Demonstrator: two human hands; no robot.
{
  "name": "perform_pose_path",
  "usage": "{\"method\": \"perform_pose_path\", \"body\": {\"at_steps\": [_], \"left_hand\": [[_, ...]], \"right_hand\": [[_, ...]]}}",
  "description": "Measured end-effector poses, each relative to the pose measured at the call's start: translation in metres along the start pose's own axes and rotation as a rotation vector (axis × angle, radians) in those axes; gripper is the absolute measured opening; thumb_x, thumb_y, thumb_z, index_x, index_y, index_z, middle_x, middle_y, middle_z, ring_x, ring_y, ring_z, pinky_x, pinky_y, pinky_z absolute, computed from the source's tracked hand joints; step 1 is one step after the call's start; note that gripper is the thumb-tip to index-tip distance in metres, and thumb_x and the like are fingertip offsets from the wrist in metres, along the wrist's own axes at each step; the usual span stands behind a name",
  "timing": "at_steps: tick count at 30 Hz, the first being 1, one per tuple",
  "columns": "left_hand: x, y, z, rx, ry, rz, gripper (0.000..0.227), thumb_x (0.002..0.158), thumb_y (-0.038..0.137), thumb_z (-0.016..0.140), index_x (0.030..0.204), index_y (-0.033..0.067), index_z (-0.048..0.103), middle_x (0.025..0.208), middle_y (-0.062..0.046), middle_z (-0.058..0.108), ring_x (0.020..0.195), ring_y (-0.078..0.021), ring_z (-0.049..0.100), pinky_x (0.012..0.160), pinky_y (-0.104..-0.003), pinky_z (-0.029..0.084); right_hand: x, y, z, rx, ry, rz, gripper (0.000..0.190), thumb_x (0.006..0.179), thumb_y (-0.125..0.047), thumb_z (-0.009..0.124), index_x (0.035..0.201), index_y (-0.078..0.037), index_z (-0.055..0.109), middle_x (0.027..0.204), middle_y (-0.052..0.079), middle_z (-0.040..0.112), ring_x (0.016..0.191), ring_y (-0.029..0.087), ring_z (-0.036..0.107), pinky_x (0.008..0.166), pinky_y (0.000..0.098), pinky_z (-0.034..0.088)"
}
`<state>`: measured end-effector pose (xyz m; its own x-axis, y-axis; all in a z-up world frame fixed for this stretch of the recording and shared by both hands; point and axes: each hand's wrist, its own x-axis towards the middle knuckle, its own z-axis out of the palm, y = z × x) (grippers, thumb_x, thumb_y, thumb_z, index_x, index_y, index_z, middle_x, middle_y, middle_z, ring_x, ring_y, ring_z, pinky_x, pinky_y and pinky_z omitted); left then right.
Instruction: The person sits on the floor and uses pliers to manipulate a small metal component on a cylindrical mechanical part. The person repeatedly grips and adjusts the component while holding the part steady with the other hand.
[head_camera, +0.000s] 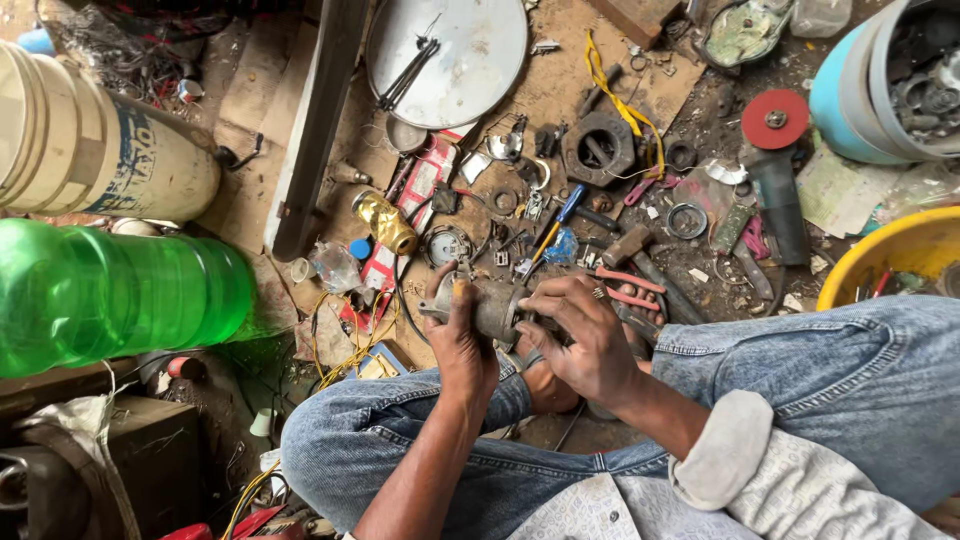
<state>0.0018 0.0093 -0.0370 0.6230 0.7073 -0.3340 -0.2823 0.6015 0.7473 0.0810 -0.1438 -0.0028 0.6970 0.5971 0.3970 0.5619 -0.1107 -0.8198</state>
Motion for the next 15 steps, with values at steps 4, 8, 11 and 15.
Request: {"method": "perform_pose_path", "body": {"at_steps": [4,8,11,15], "left_hand": [[-0.0077,0.0027,0.0040,0.029,-0.026,-0.017,0.049,0.090,0.022,0.079,0.131,0.0089,0.055,0.107,-0.004,0.061,0.095,-0.0139,0.062,0.083,-0.031,0.059],[-0.0077,0.0015,0.0038,0.019,-0.023,-0.036,0.050,0.091,0.023,0.080,0.132,0.0095,0.054,0.106,-0.003,0.060,0.094,-0.0151,0.061,0.081,-0.031,0.058],[-0.0045,-0.0022,0.0015,0.028,-0.015,-0.047,0.050,0.091,0.024,0.079,0.131,0.0078,0.055,0.107,-0.006,0.062,0.096,-0.0165,0.063,0.084,-0.033,0.059],[-0.0032,-0.0031,-0.0032,0.040,-0.011,-0.090,0.051,0.090,0.023,0.080,0.132,0.0076,0.055,0.105,-0.006,0.064,0.095,-0.0172,0.064,0.083,-0.034,0.059]], "right_hand": [[-0.0027,-0.0028,0.0002,-0.149,0.080,-0.071,0.026,0.083,-0.016,0.084,0.106,-0.009,0.073,0.103,0.003,0.067,0.103,0.024,0.064,0.095,0.0433,0.047],[0.0013,-0.0046,-0.0045,-0.314,0.042,-0.186,0.026,0.082,-0.015,0.084,0.104,-0.011,0.072,0.101,0.000,0.067,0.101,0.020,0.063,0.102,0.0443,0.040],[0.0055,-0.0027,-0.0066,-0.290,-0.011,-0.162,0.025,0.083,-0.015,0.084,0.103,-0.009,0.070,0.100,0.002,0.066,0.099,0.021,0.062,0.102,0.0454,0.038],[0.0021,0.0001,-0.0055,-0.246,-0.065,-0.188,0.023,0.085,-0.012,0.081,0.103,-0.007,0.067,0.103,0.004,0.067,0.102,0.023,0.063,0.102,0.0461,0.040]]}}
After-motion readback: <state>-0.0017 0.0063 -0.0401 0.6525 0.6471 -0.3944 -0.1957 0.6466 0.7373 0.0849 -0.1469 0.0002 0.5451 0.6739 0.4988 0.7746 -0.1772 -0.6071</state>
